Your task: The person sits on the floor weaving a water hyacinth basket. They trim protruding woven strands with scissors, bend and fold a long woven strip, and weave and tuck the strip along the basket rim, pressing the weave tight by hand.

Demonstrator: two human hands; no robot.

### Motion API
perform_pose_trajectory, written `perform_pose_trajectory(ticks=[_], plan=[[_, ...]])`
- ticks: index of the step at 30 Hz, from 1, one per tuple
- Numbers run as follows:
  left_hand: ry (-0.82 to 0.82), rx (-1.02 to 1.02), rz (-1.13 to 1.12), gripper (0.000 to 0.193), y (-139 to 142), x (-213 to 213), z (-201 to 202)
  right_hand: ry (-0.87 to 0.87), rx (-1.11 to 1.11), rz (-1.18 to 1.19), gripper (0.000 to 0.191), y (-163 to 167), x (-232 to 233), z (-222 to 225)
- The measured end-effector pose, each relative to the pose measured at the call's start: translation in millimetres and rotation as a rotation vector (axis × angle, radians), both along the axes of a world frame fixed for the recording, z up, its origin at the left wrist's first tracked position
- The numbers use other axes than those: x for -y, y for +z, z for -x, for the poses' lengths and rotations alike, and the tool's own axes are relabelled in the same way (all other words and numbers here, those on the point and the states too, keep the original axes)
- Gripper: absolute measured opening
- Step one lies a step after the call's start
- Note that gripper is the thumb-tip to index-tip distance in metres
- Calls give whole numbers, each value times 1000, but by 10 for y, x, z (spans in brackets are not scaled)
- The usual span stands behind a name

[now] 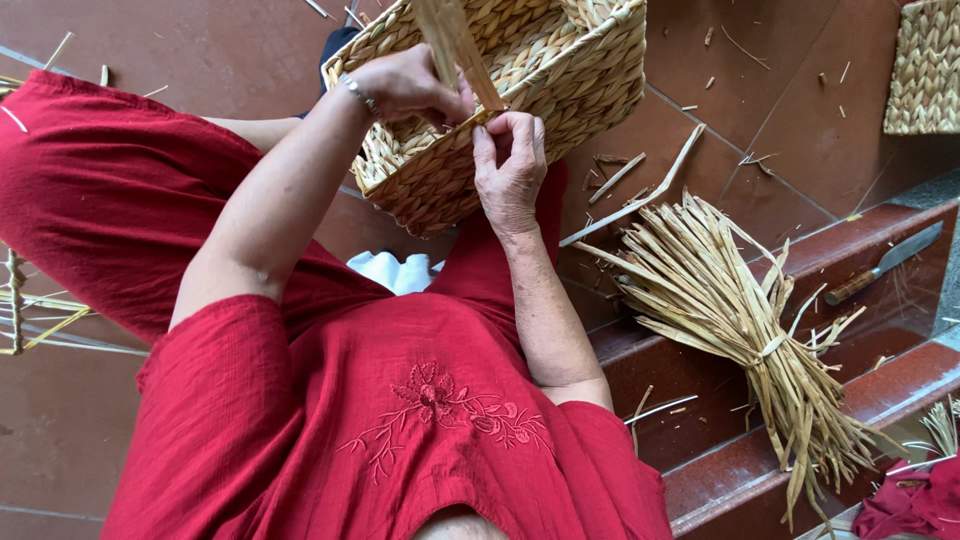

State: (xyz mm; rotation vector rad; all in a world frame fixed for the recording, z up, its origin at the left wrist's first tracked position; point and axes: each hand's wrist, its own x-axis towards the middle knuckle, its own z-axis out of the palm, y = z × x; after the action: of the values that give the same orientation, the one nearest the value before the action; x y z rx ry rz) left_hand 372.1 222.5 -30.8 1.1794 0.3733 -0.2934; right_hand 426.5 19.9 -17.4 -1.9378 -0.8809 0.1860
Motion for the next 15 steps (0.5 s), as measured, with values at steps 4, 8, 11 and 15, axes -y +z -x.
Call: perform_pose_trajectory(ticks=[4, 8, 11, 15], plan=[[-7, 41, -107, 29, 72, -23, -100, 26, -14, 11, 21, 32, 17, -20], [47, 22, -33, 32, 120, -57, -16, 49, 4, 48, 21, 62, 28, -37], [124, 72, 88, 39, 94, -57, 47, 63, 15, 70, 22, 79, 35, -52], [175, 74, 133, 46, -1, 26, 31, 61, 55, 114, 23, 96, 31, -59]])
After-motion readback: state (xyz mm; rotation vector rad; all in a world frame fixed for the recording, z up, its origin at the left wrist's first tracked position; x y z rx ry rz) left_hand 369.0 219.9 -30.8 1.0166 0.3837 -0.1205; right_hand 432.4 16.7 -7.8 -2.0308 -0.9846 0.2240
